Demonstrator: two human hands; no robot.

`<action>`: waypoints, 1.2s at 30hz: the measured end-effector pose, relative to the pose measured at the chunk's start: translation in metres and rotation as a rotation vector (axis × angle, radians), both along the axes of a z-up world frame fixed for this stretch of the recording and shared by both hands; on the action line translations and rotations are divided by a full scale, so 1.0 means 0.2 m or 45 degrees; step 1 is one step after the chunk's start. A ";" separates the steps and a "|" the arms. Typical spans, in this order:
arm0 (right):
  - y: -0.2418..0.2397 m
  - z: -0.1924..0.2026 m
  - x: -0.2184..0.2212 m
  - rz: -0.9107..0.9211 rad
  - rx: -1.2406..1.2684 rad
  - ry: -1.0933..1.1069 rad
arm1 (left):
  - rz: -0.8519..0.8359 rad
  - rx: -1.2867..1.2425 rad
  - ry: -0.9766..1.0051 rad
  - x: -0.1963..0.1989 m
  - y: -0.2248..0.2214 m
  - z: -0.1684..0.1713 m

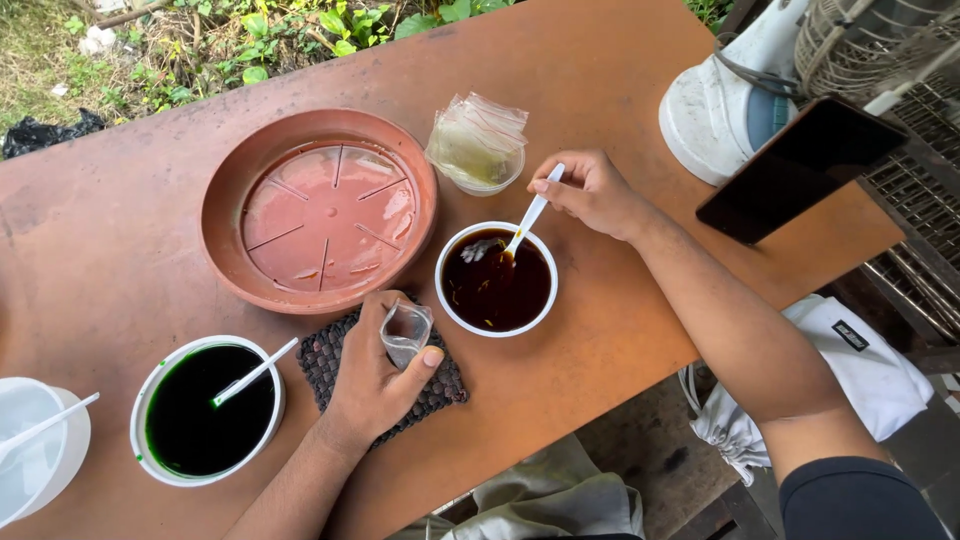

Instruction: Transferring different liquid samples from bowls into a small plastic bag using a plastic spoon.

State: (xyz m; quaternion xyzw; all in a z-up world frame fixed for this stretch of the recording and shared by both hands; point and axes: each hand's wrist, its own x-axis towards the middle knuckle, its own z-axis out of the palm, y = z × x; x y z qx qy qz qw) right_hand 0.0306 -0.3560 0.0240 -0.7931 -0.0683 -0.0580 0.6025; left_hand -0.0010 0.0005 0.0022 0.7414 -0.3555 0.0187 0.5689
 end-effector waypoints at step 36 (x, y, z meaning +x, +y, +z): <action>-0.07 -0.11 0.05 0.094 0.091 0.129 | -0.002 0.015 0.003 -0.03 -0.02 0.05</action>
